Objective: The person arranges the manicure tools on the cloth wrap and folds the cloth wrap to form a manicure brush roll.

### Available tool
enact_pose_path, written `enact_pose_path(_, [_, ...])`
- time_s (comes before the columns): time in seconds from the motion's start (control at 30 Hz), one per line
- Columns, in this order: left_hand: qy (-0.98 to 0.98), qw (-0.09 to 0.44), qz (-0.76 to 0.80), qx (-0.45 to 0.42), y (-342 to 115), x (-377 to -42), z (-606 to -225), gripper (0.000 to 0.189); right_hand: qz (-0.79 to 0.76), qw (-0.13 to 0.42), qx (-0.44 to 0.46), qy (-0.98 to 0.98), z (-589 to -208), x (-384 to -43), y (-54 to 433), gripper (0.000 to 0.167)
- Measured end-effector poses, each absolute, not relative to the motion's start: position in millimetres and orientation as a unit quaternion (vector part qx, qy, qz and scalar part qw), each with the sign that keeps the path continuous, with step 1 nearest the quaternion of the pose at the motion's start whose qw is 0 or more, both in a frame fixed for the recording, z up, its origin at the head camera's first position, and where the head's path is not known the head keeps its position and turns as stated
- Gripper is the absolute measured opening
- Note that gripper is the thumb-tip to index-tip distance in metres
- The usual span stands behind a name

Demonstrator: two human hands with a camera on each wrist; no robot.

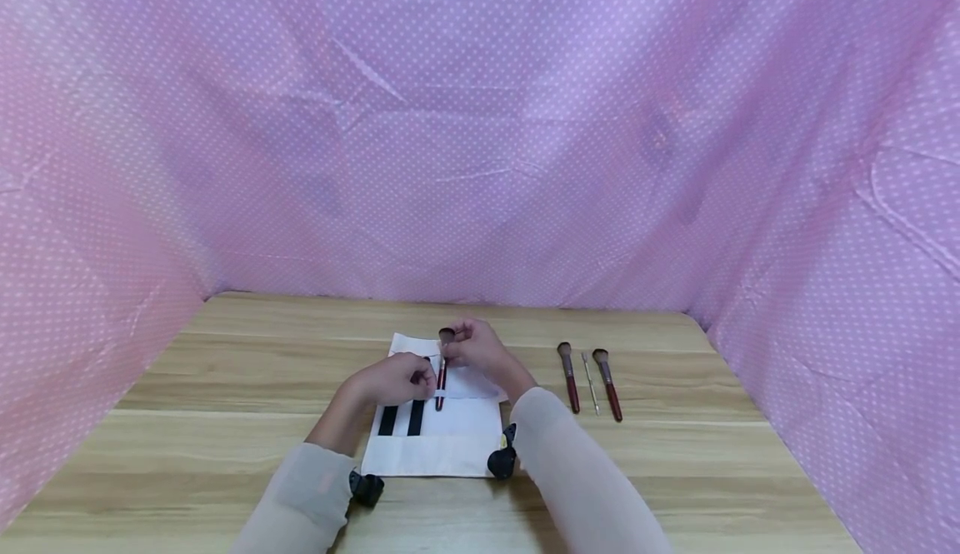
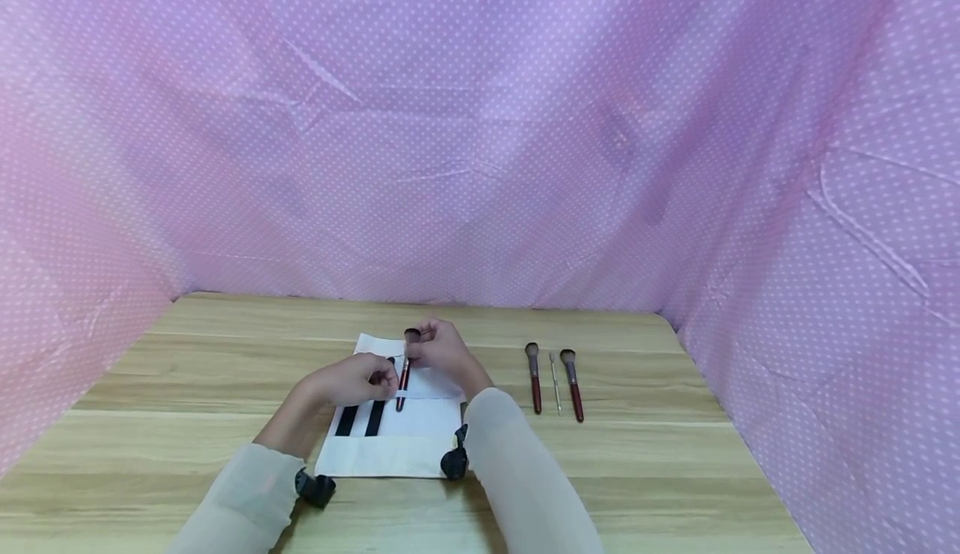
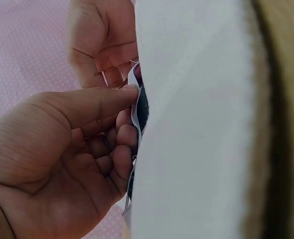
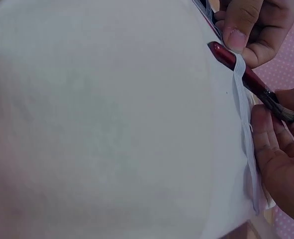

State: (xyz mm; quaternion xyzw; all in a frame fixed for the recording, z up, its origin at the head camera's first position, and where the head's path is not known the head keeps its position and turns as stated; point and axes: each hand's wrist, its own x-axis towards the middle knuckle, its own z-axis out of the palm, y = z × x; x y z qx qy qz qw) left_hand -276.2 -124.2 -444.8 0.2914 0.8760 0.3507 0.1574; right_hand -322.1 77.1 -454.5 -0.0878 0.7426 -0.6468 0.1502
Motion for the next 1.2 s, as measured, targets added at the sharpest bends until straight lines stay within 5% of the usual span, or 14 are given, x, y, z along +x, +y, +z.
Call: enact_pose_path(1.2, [0.880, 0.166, 0.344, 0.282, -124.1, -278.6, -442.7, 0.013, -0.434, 0.197, -0.209, 0.854, -446.0, -316.5, 88.9, 0.019])
